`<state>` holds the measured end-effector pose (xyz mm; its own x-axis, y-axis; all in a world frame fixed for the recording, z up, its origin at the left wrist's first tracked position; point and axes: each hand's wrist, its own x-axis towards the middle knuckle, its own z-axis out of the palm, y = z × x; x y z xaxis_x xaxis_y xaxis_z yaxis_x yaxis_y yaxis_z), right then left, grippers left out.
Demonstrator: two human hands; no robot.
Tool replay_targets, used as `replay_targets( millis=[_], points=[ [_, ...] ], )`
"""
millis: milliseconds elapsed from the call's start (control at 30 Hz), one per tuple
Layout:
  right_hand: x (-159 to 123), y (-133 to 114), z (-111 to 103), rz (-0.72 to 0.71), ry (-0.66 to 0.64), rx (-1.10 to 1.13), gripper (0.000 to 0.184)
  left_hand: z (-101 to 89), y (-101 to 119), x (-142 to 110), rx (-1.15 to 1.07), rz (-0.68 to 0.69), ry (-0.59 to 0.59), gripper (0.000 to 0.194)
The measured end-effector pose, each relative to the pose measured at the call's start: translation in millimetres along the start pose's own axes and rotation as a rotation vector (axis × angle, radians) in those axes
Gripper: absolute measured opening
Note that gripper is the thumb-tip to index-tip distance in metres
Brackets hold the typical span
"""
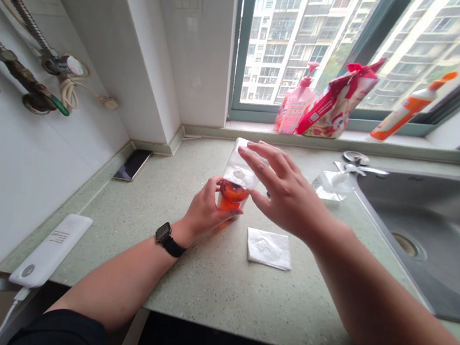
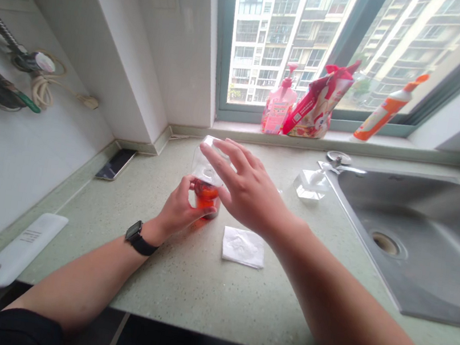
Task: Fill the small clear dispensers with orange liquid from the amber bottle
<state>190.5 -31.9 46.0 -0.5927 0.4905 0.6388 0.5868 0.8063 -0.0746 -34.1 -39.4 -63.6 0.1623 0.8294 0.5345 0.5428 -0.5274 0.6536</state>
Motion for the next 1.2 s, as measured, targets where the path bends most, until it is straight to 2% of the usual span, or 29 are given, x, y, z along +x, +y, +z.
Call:
replay_targets(
  millis=[800, 1000, 1200],
  points=[
    [-0.3, -1.8, 2.1, -0.006, 0.011, -0.018, 0.092, 1.1, -2.5, 0.0, -0.028, 0.015, 0.013, 0.079],
    [-0.2, -0.2, 0.0, 0.081, 0.028, 0.0, 0.089, -4.1, -1.4, 3.0, -0.003, 0.072, 0.029, 0.081],
    [-0.2, 4.6, -1.6, 0.202, 0.0, -0.004, 0.096, -9.5, -2.7, 5.2, 0.059, 0.108, 0.051, 0.08]
  ],
)
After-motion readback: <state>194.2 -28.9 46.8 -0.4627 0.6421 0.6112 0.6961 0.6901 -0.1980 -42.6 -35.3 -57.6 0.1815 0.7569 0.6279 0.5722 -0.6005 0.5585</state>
